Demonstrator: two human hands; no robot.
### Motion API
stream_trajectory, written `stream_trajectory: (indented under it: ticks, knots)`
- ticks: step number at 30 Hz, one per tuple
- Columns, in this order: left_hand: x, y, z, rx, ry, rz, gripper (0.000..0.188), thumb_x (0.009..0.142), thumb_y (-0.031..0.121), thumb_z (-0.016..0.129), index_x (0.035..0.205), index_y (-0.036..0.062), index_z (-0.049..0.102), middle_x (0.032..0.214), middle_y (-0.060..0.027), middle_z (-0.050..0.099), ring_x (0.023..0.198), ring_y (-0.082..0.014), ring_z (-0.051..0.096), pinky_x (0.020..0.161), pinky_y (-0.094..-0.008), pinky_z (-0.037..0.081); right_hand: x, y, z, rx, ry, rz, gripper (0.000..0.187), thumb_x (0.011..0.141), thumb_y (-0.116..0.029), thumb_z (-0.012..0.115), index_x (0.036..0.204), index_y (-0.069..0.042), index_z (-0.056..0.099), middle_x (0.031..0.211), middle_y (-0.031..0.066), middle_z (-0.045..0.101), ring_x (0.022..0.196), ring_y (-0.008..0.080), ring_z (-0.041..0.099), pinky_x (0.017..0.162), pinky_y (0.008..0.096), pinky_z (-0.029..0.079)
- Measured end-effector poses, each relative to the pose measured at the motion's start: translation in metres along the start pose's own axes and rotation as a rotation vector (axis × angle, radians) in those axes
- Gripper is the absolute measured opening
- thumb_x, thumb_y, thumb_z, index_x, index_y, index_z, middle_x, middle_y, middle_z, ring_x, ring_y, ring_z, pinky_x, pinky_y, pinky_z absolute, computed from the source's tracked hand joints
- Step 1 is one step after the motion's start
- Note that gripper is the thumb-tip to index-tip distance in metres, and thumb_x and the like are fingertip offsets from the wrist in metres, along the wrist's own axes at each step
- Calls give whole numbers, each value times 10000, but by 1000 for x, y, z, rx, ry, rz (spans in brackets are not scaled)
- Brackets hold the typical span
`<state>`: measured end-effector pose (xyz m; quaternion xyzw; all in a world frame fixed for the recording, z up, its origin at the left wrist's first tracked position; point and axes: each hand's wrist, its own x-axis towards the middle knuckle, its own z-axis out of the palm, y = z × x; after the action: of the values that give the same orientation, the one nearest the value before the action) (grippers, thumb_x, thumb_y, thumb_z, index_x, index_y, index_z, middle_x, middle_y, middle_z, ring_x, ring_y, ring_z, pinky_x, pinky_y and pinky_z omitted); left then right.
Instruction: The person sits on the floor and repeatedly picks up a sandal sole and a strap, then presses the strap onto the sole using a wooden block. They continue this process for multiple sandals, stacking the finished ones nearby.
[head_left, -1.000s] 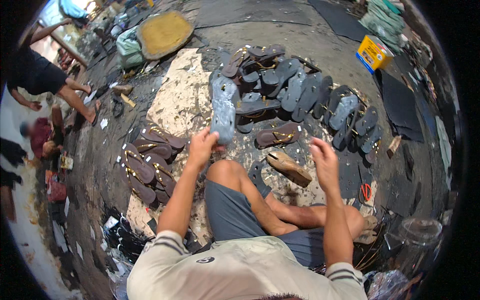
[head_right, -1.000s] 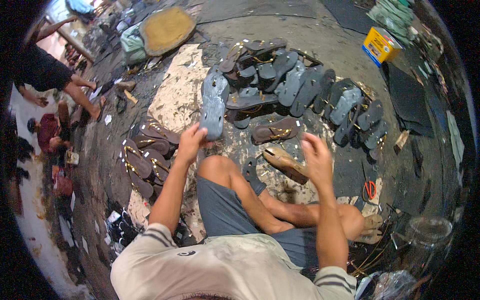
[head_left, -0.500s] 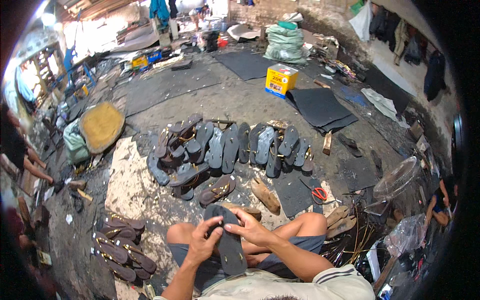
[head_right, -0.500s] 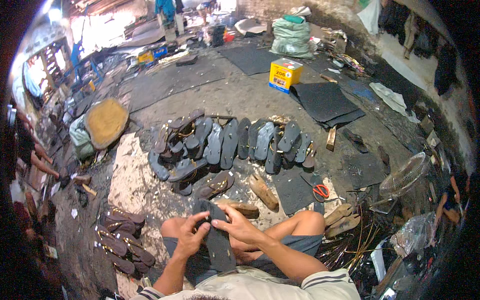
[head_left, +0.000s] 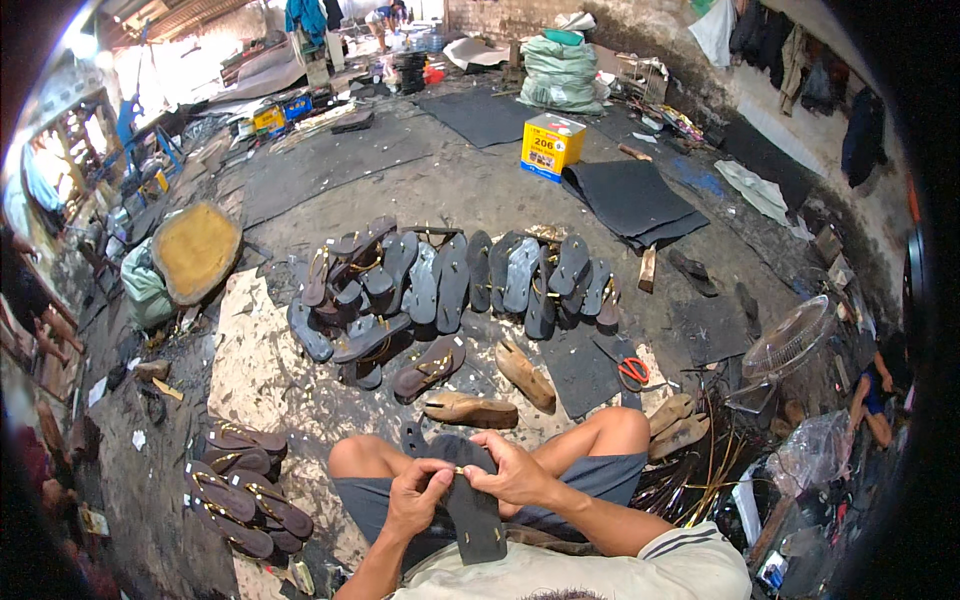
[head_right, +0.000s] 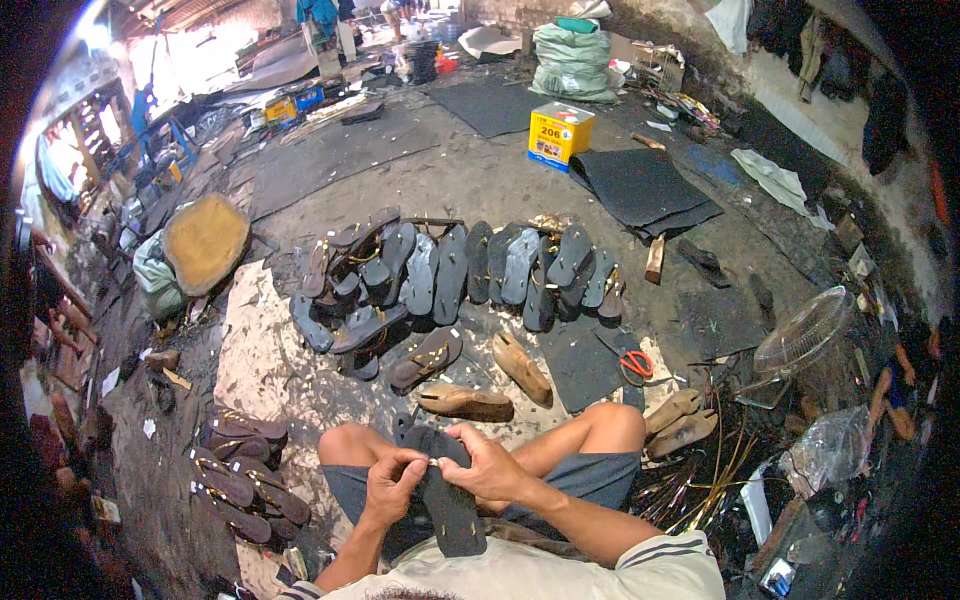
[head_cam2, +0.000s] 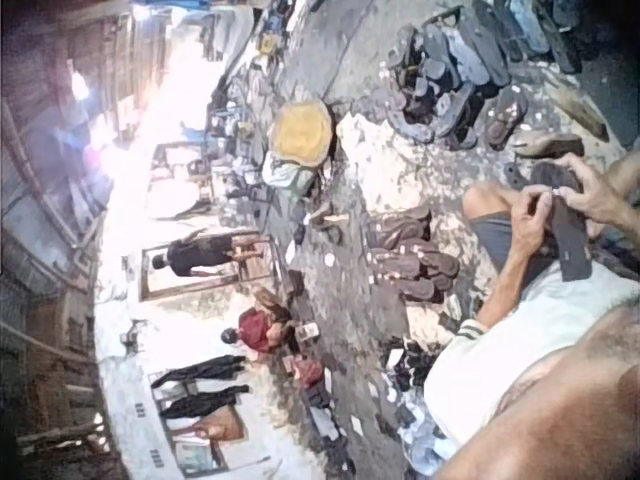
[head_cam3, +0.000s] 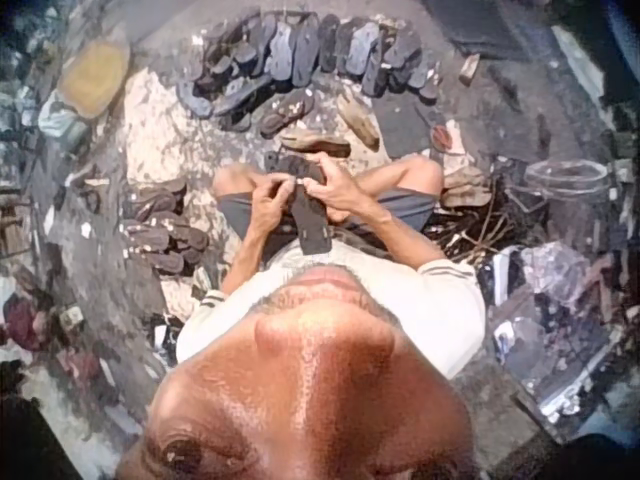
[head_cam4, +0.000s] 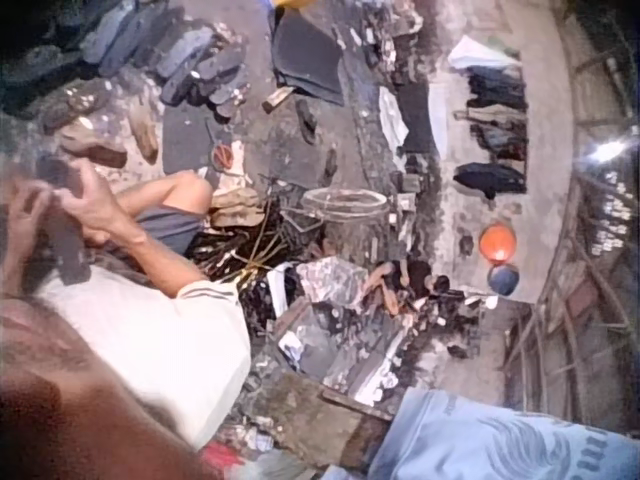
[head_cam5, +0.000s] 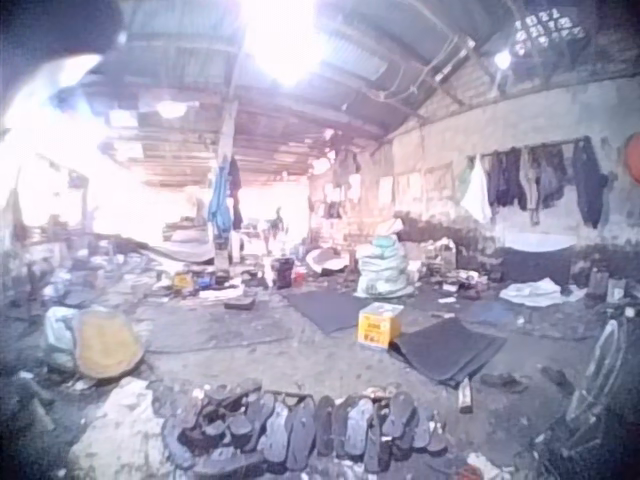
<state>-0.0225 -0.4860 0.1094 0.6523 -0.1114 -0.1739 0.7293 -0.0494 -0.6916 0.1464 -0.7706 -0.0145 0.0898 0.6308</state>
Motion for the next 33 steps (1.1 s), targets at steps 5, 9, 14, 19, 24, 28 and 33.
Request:
stream_trajectory:
  ticks: [5,9,14,19,24,28,33]
  knots:
    - [18,30,11,-48,-53,-12,623,1003,100,576,1542,116,264,1008,-25,648,837,-60,549,712,-209,463,3,22,2,215,41,-6,389,928,-85,671,1244,7,464,1041,28,607,926,64,575,790,252,506]
    - [36,-6,9,417,34,163,960,909,281,712,1578,57,61,1381,-224,469,1189,-297,512,955,-381,449,37,18,-19,-68,223,63,394,961,-88,635,1273,44,434,1092,72,619,970,96,594,817,245,513]
    - [45,-1,38,971,-63,191,1042,818,296,741,1552,-22,74,1540,-375,174,1393,-513,294,1110,-528,323,74,19,-35,281,173,28,361,973,-189,627,1259,-8,502,979,93,684,860,166,669,696,313,569]
    - [54,9,-15,217,76,21,544,884,63,652,1379,-53,458,1118,-103,653,979,-144,621,855,-274,510,145,129,-133,-197,698,-103,399,933,-305,678,1173,5,599,1041,159,684,903,239,678,787,380,543]
    - [53,29,-30,7,207,-29,331,975,123,630,1255,-33,550,982,-1,656,843,-38,591,721,-191,480,121,249,-158,-801,406,509,745,792,-371,778,1344,25,472,1160,294,641,1085,472,608,950,501,469]
    - [56,29,-32,0,324,18,241,992,148,610,1158,-26,594,859,46,586,718,-14,497,610,-181,407,130,214,-142,-365,420,364,721,823,-283,760,1386,35,440,1161,228,663,1059,355,646,947,418,492]
    - [72,36,-55,299,503,131,239,1015,213,565,1006,-24,599,769,50,507,685,-27,434,563,-226,371,106,73,-74,532,273,28,632,848,-176,733,1390,7,463,1256,104,600,1118,173,574,969,320,471]
